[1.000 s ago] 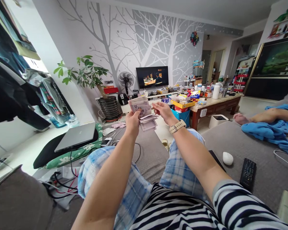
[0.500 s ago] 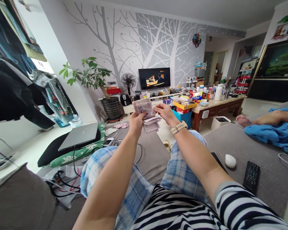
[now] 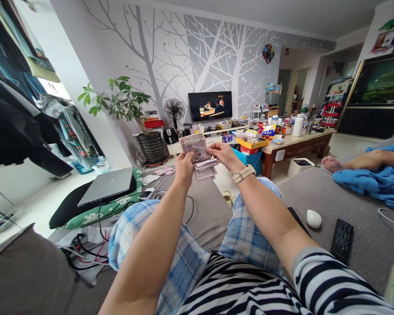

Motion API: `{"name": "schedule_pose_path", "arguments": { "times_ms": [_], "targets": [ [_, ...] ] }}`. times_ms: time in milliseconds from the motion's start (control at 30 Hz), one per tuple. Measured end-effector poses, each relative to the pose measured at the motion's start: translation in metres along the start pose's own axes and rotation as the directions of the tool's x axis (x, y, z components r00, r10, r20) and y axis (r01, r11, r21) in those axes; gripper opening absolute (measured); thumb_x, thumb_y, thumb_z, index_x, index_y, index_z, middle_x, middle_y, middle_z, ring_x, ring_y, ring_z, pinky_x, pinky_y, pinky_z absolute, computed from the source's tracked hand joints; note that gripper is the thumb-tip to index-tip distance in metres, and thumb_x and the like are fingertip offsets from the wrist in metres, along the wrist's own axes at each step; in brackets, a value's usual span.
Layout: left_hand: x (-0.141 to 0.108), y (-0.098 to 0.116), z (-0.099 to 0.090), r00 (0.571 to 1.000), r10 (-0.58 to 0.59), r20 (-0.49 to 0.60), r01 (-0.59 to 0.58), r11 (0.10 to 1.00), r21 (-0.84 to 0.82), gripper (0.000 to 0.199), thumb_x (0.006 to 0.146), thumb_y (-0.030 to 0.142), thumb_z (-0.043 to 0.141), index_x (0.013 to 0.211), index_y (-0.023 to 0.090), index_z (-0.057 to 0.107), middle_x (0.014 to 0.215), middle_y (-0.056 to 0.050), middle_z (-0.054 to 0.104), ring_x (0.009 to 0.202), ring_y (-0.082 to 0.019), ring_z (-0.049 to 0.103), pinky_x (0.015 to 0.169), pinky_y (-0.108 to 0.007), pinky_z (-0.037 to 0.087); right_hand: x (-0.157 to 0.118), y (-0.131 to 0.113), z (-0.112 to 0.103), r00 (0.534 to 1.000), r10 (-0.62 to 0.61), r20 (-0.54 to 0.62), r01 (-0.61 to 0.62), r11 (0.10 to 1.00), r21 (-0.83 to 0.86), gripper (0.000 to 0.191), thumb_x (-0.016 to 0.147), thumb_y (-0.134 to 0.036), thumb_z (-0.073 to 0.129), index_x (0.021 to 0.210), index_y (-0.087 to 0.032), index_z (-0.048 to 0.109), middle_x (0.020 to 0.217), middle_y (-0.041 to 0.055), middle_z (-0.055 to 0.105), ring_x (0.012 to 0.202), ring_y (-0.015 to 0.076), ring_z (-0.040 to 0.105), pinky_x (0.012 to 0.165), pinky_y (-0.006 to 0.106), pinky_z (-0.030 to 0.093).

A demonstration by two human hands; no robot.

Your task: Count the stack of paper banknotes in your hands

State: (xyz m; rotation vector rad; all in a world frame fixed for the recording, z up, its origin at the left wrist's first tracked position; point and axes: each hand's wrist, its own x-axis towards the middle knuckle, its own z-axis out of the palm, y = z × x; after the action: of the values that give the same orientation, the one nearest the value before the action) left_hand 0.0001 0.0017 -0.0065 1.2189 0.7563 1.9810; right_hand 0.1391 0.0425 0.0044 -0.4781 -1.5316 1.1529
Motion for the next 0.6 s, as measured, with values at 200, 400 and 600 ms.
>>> {"name": "schedule_pose_path", "arguments": {
  "times_ms": [200,400,600],
  "targets": [
    [0.002,0.0022,0.0007,0.999,-0.031,-0.045,0.03,0.999,-0.034,0.022,0.064,0.034,0.063,0.075,0.015,0.063,0.062,-0.002,0.063,0.064,-0.017,0.062,0.064,-0.028,0.049,-0.0021,-0.0029,0.0011,0.999,-0.022,0.039,0.02,0.999,0.037,0.025,0.06,-0.036,0.07,0.068,-0.015,0.057,0.059,-0.0038,0.054,0.052,0.0062,0.04,0.05,0.022,0.029],
    [0.0035,0.0027,0.0003,0.995,-0.04,-0.092,0.034,0.997,-0.07,0.022,0.063,0.034,0.064,0.073,0.015,0.061,0.061,-0.001,0.062,0.065,-0.017,0.062,0.065,-0.028,0.049,-0.0033,-0.004,0.0009,0.997,-0.006,0.075,-0.002,0.994,0.113,0.023,0.06,-0.032,0.072,0.069,-0.015,0.059,0.061,-0.0037,0.054,0.053,0.0056,0.042,0.052,0.021,0.03],
    [0.0035,0.0032,0.0012,0.994,-0.035,-0.107,0.029,0.998,-0.056,0.021,0.063,0.033,0.064,0.072,0.014,0.061,0.062,0.0,0.062,0.057,-0.013,0.058,0.059,-0.025,0.046,-0.0035,-0.0033,-0.0007,0.993,0.004,0.115,-0.024,0.985,0.169,0.02,0.062,-0.03,0.07,0.069,-0.014,0.06,0.059,-0.0041,0.051,0.049,0.0037,0.038,0.048,0.02,0.024]
  ]
}}
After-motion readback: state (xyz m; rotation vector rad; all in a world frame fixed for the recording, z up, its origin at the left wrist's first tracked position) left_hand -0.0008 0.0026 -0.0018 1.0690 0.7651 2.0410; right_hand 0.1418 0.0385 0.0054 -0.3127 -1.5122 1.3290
